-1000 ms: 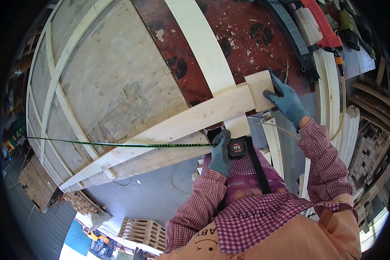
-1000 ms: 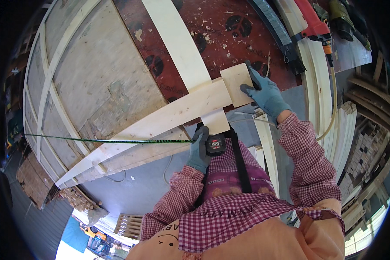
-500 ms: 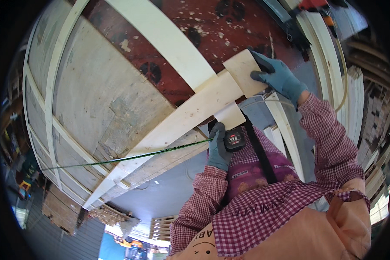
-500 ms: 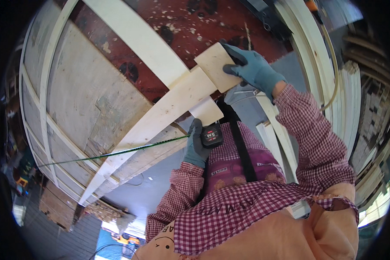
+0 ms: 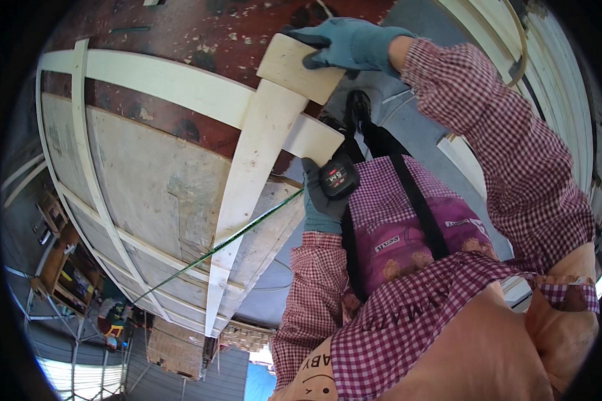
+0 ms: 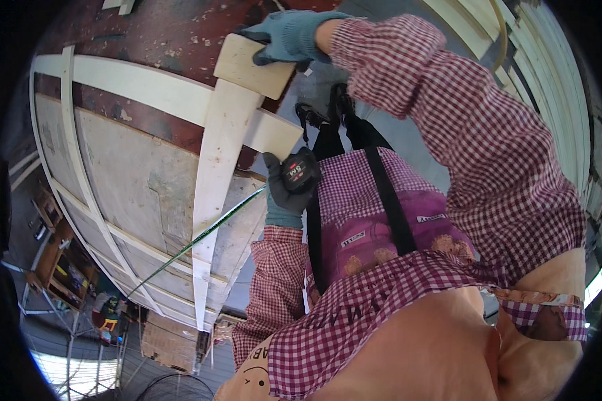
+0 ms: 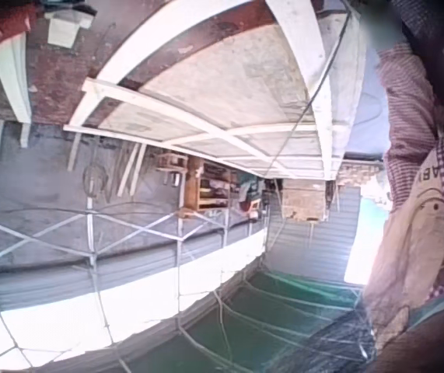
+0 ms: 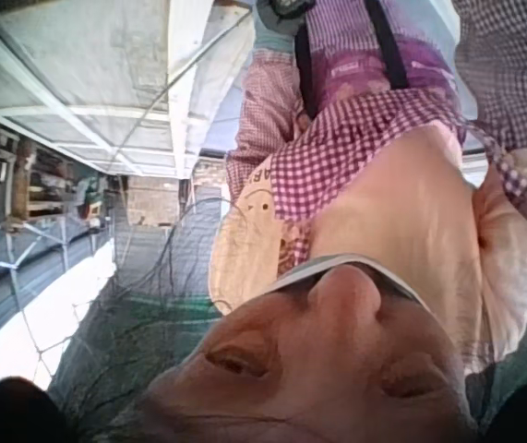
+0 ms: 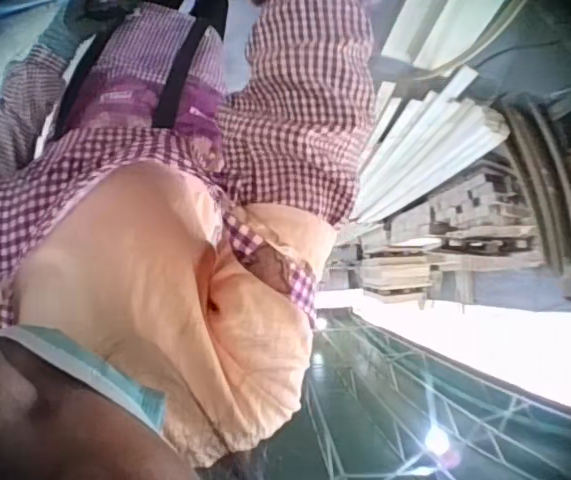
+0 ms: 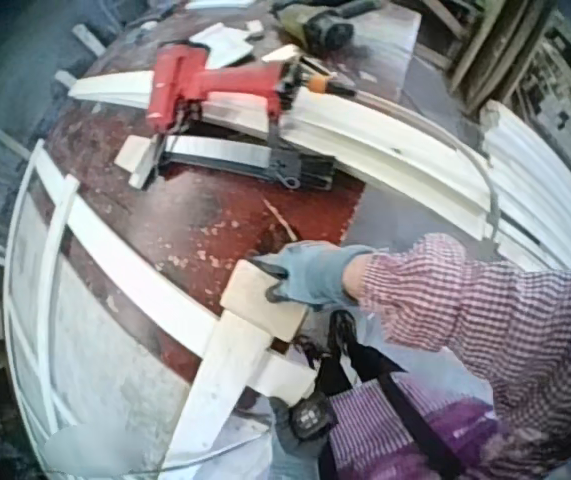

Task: The person measures a wooden frame using a tape measure. They repeatedly extend the tape measure across different sections of the frame, hold it in place, and then retract it.

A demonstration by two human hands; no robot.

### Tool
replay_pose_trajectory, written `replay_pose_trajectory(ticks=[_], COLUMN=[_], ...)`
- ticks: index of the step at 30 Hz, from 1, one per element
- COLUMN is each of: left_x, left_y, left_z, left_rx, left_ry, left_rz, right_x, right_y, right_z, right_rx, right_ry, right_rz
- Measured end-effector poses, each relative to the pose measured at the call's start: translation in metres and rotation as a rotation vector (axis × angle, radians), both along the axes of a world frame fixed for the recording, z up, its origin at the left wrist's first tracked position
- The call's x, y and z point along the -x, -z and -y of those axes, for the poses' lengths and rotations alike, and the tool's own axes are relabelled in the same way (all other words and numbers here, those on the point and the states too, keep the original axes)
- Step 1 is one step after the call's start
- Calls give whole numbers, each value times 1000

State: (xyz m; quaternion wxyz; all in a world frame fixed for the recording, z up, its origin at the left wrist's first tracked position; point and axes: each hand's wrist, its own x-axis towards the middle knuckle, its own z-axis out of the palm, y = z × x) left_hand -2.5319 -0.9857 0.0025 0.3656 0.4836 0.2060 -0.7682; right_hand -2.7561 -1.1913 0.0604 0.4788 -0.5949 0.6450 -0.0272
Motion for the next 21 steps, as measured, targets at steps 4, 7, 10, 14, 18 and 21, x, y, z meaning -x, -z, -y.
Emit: replay_pose_trajectory(ticks=[4,7,10,14,18,21], left_x=[-6,-10,-4,8,10,15], left_y=[13,15,10,3,-2,-7], left_z=[-2,-2,-2,1,5,8], left_rx=[21,46,151,73,103,115], left_ry=[16,-29,-9,-12,-74,-44], left_rz=[-61,-248,-326,-101,-254,-240], right_x=[-9,-18,-21,-18,-14,-7], right_y=[-5,5,6,28,40,54], right_z=[1,-3,-10,-15,-15,-17], right_rx=[23,164,221,259,244,331], right_ry=[-33,-126,-111,-156,-158,-180], right_rz=[-86,-260,-301,-406,-415,-474])
